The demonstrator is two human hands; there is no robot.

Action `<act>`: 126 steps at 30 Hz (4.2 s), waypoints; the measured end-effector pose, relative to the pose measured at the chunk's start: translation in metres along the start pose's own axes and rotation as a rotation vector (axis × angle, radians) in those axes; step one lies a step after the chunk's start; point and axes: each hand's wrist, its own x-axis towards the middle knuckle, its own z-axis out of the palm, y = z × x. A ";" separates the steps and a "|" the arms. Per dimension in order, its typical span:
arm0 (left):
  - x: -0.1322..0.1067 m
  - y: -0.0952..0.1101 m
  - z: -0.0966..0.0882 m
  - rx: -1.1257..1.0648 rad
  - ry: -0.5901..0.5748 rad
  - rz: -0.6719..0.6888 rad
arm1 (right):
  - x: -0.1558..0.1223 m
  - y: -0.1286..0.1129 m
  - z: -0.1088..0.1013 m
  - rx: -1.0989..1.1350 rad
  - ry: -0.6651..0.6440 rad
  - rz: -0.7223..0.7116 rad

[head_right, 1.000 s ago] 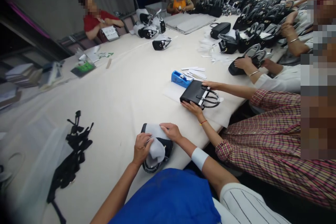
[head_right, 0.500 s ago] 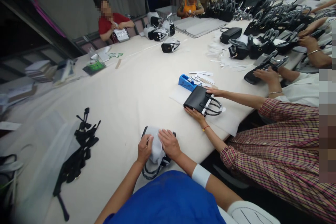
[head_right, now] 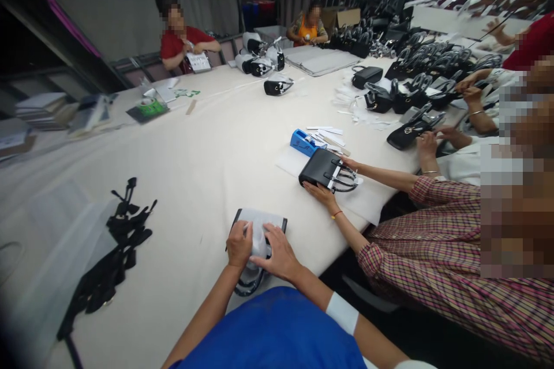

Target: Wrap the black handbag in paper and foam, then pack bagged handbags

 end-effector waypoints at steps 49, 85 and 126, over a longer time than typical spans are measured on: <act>0.064 -0.010 -0.003 0.021 -0.335 0.004 | 0.047 0.050 -0.014 0.121 0.355 0.332; 0.060 -0.035 -0.016 -0.173 -0.334 -0.251 | 0.031 0.041 0.000 0.152 0.401 0.270; 0.055 -0.036 -0.019 -0.172 -0.376 -0.141 | 0.021 0.045 -0.007 0.308 0.304 0.231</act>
